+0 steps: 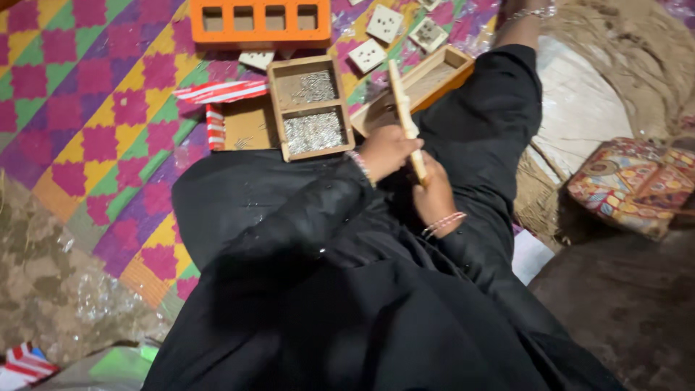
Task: The person sits on the floor and assembles a yellow electrical switchboard by inserting small metal screws into the back of the unit. They repeatedly pick up screws from a wooden box and secure them into the switchboard, occasionally flipping the unit to check the front.
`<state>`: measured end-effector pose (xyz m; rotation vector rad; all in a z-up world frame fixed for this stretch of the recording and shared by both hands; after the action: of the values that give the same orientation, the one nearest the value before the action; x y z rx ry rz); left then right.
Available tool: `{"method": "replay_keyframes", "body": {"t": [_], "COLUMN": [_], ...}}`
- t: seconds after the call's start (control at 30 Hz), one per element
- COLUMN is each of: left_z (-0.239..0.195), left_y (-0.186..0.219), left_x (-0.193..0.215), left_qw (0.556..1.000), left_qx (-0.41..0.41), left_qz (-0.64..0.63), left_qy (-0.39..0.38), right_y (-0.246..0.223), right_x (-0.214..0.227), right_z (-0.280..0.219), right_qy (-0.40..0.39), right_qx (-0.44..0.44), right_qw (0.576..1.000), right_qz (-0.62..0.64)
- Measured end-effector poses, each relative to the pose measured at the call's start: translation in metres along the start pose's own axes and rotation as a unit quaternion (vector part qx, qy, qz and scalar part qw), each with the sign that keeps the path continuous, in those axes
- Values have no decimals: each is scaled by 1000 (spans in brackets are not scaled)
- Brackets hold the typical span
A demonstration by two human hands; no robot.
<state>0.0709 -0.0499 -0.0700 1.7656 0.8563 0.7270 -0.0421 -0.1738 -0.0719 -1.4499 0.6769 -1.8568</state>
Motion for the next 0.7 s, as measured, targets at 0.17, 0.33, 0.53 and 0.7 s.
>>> {"method": "replay_keyframes", "body": {"t": [0.17,0.33,0.53,0.7], "left_z": [1,-12,-23,-51], "left_y": [36,39,2,-28], "left_x": [-13,-3,111,171], "left_qw": [989,989,980,936], "left_qx": [-38,-123,-79,17], "left_qz": [141,72,89,233], "left_qy": [9,27,157,263], "right_y": [44,57,45,42], "right_x": [7,17,39,66], "right_z": [-6,-8,-3,6], "right_qy": [-8,6,45,72], "right_qx": [-144,-204,-268,-293], "right_qw": [966,917,864,819], "right_qz": [216,343,423,488]}}
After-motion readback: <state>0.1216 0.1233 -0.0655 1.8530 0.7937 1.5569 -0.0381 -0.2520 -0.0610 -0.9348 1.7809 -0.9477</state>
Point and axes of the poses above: each hand's wrist, its own z-axis towards the middle knuckle, its own x-axis out of the back of the hand, y = z × x, the point moved 3 cm from there along z, towards the middle knuckle, and after that the axes turned 7 degrees about x, right-handed, at the moved point
